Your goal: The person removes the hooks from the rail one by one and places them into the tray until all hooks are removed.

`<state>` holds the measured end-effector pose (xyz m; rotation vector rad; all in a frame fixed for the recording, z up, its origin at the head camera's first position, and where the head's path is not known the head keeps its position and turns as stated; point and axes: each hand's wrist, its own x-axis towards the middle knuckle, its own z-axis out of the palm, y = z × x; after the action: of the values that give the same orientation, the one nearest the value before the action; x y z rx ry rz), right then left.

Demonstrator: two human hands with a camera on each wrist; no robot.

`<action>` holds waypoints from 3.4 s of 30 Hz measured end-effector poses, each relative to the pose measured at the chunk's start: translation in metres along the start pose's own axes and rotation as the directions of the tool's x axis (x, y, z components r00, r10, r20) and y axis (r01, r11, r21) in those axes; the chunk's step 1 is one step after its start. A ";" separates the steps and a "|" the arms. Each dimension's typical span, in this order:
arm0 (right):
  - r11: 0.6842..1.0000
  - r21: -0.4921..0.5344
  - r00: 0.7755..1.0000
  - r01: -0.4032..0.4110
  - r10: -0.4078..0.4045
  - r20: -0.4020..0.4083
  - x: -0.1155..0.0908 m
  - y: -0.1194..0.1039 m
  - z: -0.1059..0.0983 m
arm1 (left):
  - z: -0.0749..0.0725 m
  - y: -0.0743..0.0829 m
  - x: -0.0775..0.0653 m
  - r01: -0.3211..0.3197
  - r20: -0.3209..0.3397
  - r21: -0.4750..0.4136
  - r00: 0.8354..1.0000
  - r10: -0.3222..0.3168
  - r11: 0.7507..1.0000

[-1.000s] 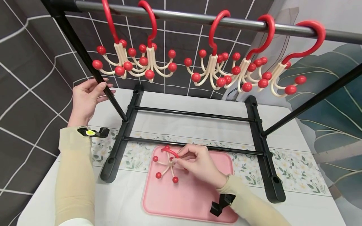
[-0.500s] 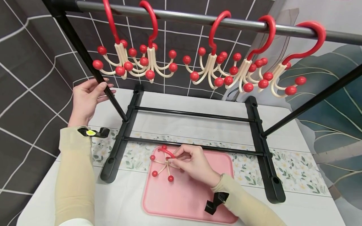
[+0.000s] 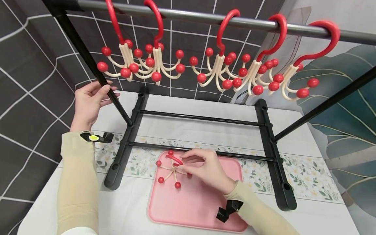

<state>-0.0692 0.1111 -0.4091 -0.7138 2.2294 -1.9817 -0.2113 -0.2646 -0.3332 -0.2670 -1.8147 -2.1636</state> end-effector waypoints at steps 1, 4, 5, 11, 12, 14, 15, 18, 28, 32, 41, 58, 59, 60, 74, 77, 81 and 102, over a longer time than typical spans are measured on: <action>1.000 -0.023 1.000 0.015 -0.015 -0.013 0.000 -0.003 -0.003 | 0.000 0.000 0.000 0.000 -0.001 0.002 1.000 0.000 1.000; 0.998 -0.057 0.998 0.035 -0.038 -0.053 0.002 -0.013 -0.016 | 0.001 0.000 0.000 0.002 -0.001 0.000 1.000 -0.002 1.000; 0.996 -0.073 0.996 0.042 -0.047 -0.070 0.002 -0.018 -0.020 | 0.001 0.000 0.000 0.000 -0.001 0.000 1.000 0.000 1.000; 0.977 -0.174 0.969 0.126 -0.159 -0.187 0.006 -0.043 -0.051 | 0.001 0.001 0.000 -0.003 0.000 0.004 1.000 0.003 1.000; 0.971 -0.190 0.961 0.145 -0.184 -0.207 0.007 -0.047 -0.057 | 0.001 0.001 0.000 -0.004 0.000 0.006 1.000 0.004 1.000; 0.961 -0.213 0.942 0.177 -0.228 -0.244 0.008 -0.056 -0.066 | 0.000 0.000 0.000 -0.004 0.002 0.004 1.000 0.004 1.000; 0.956 -0.225 0.932 0.191 -0.248 -0.264 0.009 -0.060 -0.071 | 0.000 0.000 0.000 -0.003 0.003 0.001 1.000 0.003 1.000; 0.943 -0.239 0.897 0.233 -0.303 -0.321 0.010 -0.077 -0.082 | 0.000 0.000 0.000 -0.002 0.000 0.008 1.000 0.002 1.000; 0.895 -0.193 0.760 0.403 -0.444 -0.474 0.007 -0.123 -0.113 | 0.001 0.001 -0.001 0.022 -0.013 0.007 1.000 -0.021 1.000; 0.872 -0.211 0.699 0.442 -0.482 -0.529 0.006 -0.134 -0.124 | 0.001 0.001 -0.001 0.022 -0.012 0.004 1.000 -0.022 1.000; 0.856 -0.262 0.579 0.446 -0.500 -0.645 0.001 -0.154 -0.147 | 0.000 0.000 -0.002 0.010 -0.008 -0.004 1.000 -0.010 1.000; 0.948 -0.163 0.475 0.273 -0.280 -0.834 0.024 -0.182 -0.198 | -0.001 0.000 -0.002 0.006 -0.004 0.002 1.000 -0.006 1.000; 0.956 -0.168 0.477 0.241 -0.268 -0.837 0.026 -0.184 -0.201 | -0.001 0.000 -0.002 0.006 -0.004 0.001 1.000 -0.006 1.000; 0.960 -0.175 0.480 0.218 -0.262 -0.837 0.029 -0.184 -0.204 | -0.001 0.000 -0.001 0.007 -0.004 0.000 1.000 -0.007 1.000; 0.934 -0.355 0.532 -0.027 -0.287 -0.796 0.052 -0.185 -0.221 | -0.001 0.000 0.000 0.013 0.008 0.000 1.000 -0.013 1.000; 0.954 -0.296 0.537 0.050 -0.275 -0.798 0.054 -0.186 -0.221 | -0.001 0.000 0.000 0.009 0.009 -0.004 1.000 -0.009 1.000; 0.967 -0.235 0.543 0.096 -0.249 -0.802 0.057 -0.189 -0.223 | -0.001 0.000 0.001 0.004 0.011 -0.010 1.000 -0.004 1.000; 0.946 -0.323 0.520 -0.038 -0.257 -0.815 0.056 -0.190 -0.222 | -0.001 0.000 0.001 0.011 0.014 -0.022 1.000 -0.011 1.000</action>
<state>-0.1425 0.2834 -0.1772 0.2678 3.1279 -2.4127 -0.2121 -0.2655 -0.3336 -0.2778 -1.8052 -2.1953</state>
